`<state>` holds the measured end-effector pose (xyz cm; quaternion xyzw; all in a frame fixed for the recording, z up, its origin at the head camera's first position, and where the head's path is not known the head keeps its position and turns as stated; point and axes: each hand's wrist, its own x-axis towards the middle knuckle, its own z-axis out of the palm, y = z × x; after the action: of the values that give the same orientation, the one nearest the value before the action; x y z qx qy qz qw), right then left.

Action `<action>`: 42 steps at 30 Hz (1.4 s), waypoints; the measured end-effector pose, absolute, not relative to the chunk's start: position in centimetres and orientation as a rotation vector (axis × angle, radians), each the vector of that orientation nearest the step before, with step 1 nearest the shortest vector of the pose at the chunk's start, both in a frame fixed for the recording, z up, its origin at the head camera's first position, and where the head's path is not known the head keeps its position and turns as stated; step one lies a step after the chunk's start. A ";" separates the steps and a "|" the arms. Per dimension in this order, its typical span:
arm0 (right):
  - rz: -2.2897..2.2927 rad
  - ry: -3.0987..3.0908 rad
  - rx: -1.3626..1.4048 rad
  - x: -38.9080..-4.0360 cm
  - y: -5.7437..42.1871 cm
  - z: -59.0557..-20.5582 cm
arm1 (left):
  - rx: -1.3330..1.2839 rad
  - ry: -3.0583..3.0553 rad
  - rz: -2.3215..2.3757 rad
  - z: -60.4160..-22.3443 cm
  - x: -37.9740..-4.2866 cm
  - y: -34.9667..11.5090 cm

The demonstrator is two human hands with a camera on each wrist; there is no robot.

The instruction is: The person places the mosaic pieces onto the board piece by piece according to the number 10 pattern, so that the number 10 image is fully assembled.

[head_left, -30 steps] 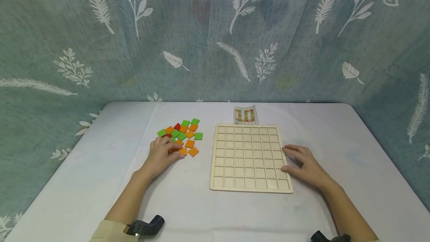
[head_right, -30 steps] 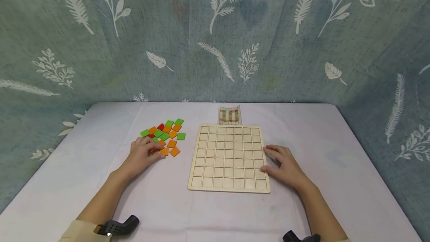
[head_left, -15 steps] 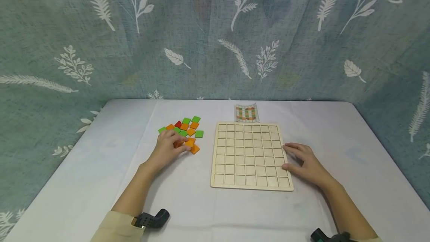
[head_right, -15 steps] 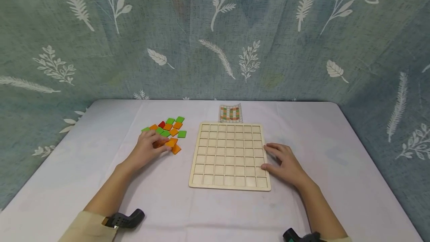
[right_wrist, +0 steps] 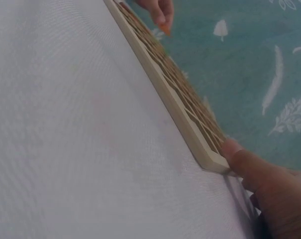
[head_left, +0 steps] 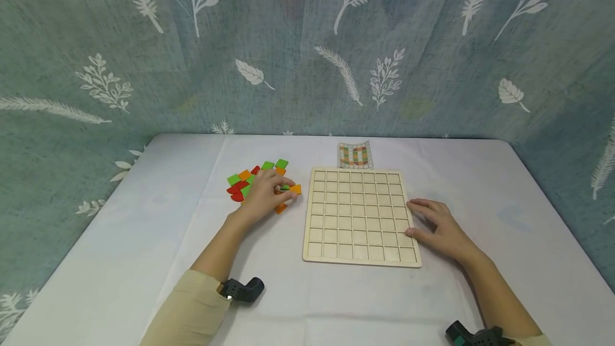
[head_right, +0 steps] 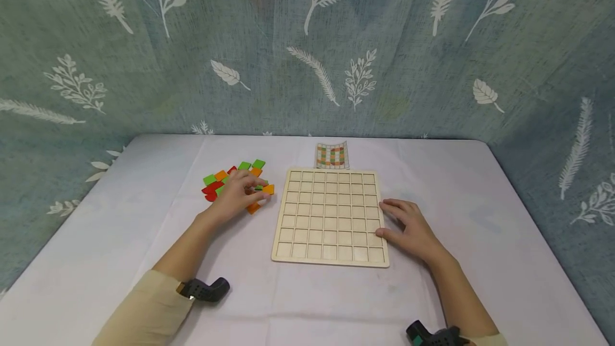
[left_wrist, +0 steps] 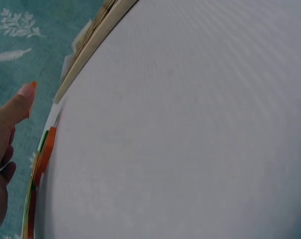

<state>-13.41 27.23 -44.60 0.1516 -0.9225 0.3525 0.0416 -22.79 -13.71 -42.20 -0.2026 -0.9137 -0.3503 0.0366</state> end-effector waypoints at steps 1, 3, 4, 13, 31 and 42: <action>1.078 -2.826 0.462 -13.4 27.2 -44.6 | -0.627 -2.797 -1.092 -42.2 -22.9 -13.4; 1.083 -2.829 0.459 -13.4 27.2 -44.6 | -0.625 -2.793 -1.109 -42.3 -23.2 -12.7; 1.082 -2.829 0.458 -13.4 27.2 -44.6 | -0.624 -2.790 -1.118 -42.4 -23.3 -12.4; 1.076 -2.818 0.465 -13.5 27.1 -44.4 | -0.620 -2.823 -1.023 -43.3 -24.4 -9.7; 1.048 -2.783 0.483 -13.7 27.2 -44.8 | -0.483 -2.931 -1.064 -43.5 -25.3 -7.8; 1.051 -2.779 0.483 -13.5 27.1 -44.7 | -0.521 -2.856 -1.149 -42.8 -24.4 -9.6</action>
<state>-13.53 27.08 -44.67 0.1600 -0.9212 0.3485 0.0655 -24.39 -9.64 -42.85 -0.1669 -0.9147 -0.3679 0.0095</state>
